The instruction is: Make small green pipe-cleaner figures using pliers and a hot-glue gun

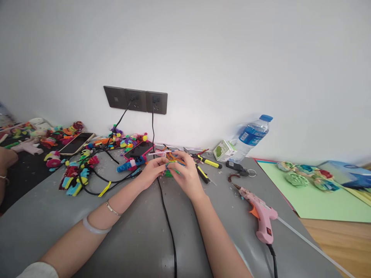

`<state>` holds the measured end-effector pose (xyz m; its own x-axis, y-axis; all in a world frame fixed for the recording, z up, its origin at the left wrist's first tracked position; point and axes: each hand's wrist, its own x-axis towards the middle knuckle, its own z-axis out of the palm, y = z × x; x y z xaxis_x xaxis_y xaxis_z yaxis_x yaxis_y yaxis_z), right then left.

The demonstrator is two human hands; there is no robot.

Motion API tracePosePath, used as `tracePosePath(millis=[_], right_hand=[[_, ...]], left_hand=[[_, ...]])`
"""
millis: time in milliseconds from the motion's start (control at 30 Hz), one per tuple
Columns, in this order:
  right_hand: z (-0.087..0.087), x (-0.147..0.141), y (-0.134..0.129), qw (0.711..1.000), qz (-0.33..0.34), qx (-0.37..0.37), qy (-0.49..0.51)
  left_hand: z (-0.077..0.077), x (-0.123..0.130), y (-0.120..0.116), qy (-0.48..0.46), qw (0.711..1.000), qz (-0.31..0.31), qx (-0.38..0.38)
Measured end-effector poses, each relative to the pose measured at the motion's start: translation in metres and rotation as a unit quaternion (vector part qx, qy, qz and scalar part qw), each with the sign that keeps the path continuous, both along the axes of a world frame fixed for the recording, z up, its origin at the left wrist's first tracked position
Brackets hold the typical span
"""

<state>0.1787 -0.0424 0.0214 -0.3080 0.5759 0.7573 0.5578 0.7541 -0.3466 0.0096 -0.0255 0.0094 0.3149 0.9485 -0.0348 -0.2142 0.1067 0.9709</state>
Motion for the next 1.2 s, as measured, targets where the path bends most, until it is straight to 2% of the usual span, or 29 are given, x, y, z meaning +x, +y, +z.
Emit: tracePosePath(millis=[533,800,1033,1200], right_hand=[[0.0018,0.0007,-0.0005,1.0,-0.012,0.023,0.003],[0.0013,0.0023,-0.0009,1.0,-0.008,0.01,0.013],[0.0029,-0.0004,-0.0026,0.999,-0.024,0.034,0.005],[0.0022,-0.0007,-0.0021,0.999,-0.015,0.038,0.007]], left_hand=[[-0.0045,-0.0006,0.0024,-0.031,0.999,-0.031,-0.022],[0.0008,-0.0004,-0.0003,-0.038,0.998,-0.034,-0.024],[-0.0043,0.0002,0.0025,-0.039,0.999,-0.011,0.001],[-0.0041,0.0005,0.002,-0.052,0.998,-0.015,-0.017]])
